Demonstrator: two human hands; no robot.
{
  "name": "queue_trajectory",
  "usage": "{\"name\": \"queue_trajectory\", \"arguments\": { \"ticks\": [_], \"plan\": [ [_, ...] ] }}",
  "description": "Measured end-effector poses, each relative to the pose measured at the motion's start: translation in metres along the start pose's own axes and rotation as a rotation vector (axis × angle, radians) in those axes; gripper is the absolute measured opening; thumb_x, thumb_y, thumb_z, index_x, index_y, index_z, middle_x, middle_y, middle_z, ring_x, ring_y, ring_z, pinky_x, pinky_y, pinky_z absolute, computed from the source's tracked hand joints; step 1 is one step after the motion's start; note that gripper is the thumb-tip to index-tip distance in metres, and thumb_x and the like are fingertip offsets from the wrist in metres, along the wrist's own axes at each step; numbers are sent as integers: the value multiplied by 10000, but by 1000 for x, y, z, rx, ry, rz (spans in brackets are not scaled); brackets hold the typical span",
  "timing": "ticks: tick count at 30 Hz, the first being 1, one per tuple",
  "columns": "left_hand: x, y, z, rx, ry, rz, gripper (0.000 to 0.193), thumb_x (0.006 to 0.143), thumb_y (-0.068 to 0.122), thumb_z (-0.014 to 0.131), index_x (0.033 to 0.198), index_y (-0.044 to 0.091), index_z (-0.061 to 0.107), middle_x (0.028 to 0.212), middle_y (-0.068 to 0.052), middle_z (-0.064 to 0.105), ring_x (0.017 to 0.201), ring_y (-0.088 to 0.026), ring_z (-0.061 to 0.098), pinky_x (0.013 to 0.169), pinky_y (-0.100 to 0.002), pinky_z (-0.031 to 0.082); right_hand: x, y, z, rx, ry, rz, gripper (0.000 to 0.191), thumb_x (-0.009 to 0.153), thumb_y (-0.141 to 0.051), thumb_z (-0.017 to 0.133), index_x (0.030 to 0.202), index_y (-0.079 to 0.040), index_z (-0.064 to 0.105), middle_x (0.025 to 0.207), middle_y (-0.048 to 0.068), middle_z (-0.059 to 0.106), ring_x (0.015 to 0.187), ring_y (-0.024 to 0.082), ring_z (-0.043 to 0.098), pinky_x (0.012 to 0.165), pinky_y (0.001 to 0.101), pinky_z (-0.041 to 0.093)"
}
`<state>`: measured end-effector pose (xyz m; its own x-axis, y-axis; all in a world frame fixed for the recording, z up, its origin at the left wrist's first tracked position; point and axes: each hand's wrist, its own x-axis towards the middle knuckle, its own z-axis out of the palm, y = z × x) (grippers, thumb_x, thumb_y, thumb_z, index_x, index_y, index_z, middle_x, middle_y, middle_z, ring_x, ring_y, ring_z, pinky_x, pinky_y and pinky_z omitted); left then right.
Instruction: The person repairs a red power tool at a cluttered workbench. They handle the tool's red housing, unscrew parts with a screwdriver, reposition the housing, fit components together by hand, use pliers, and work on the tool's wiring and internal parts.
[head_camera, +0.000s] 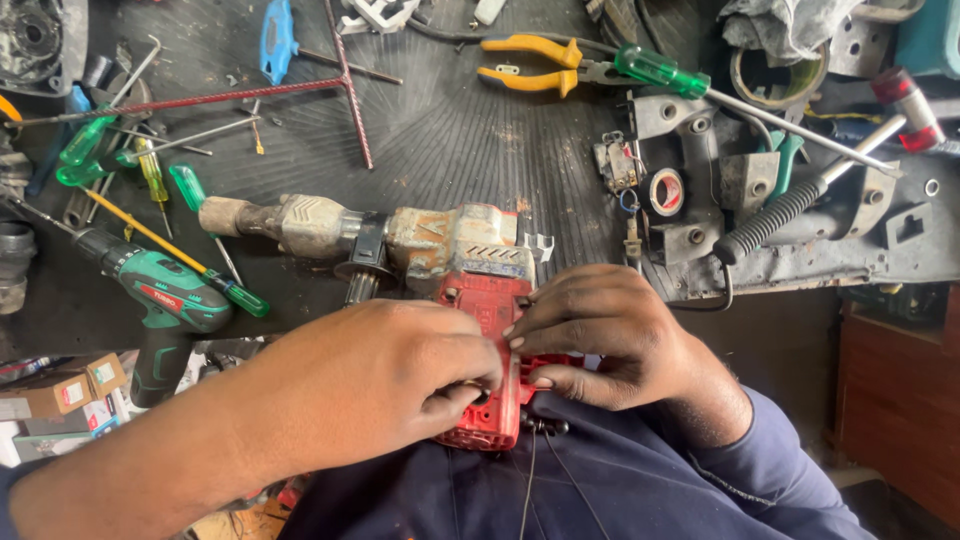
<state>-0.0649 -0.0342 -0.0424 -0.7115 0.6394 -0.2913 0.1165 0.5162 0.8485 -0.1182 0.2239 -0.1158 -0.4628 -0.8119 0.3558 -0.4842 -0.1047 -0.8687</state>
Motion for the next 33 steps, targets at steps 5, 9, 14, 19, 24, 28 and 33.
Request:
{"name": "queue_trajectory", "arguments": {
  "ticks": [5, 9, 14, 19, 24, 28, 33],
  "plan": [
    [4, 6, -8, 262, -31, 261, 94, 779, 144, 680, 842, 80, 653, 819, -61, 637, 817, -262, 685, 667, -388, 552, -8, 1, 0, -17, 8, 10, 238, 891, -235, 809, 1042, -59, 755, 1043, 74, 769, 987, 260, 778, 907, 406, 622],
    [9, 9, -13, 595, -127, 417, 46, 748, 133, 653, 746, 93, 632, 752, -34, 624, 742, -211, 678, 598, -353, 559, -12, 4, 1, -21, 23, 32, 229, 880, -220, 803, 1040, -62, 757, 1058, 78, 778, 999, 255, 777, 924, 409, 614],
    [19, 14, -13, 667, -230, 400, 76, 724, 155, 660, 695, 85, 649, 713, -46, 643, 656, -226, 691, 539, -379, 562, -16, 8, 2, -30, 55, 48, 217, 868, -205, 800, 1029, -66, 754, 1051, 77, 774, 1005, 251, 776, 935, 408, 615],
    [27, 19, -13, 494, -286, 322, 66, 760, 105, 646, 716, 57, 656, 701, -96, 678, 680, -272, 718, 592, -410, 570, -22, 9, 2, -58, 74, 65, 210, 860, -205, 799, 1015, -71, 756, 1041, 69, 779, 994, 248, 776, 938, 413, 612],
    [30, 20, -17, 409, -399, 65, 62, 807, 117, 653, 800, 55, 656, 695, -155, 679, 666, -333, 718, 607, -449, 571, -26, 11, 0, -57, 105, 79, 196, 876, -207, 792, 1016, -74, 758, 1046, 65, 777, 1002, 248, 777, 947, 414, 614],
    [33, 18, -17, 363, -383, 15, 85, 798, 136, 678, 813, 53, 667, 743, -173, 680, 668, -362, 713, 603, -470, 563, -27, 14, 0, -48, 110, 83, 208, 877, -222, 787, 1017, -71, 760, 1049, 71, 780, 999, 250, 777, 931, 407, 615],
    [34, 14, -14, 293, -387, -48, 84, 805, 131, 682, 802, 47, 678, 754, -166, 691, 747, -362, 715, 659, -479, 559, -29, 17, -1, -59, 113, 83, 205, 882, -223, 784, 1017, -70, 763, 1051, 74, 782, 999, 246, 780, 947, 412, 615]
  ]
}}
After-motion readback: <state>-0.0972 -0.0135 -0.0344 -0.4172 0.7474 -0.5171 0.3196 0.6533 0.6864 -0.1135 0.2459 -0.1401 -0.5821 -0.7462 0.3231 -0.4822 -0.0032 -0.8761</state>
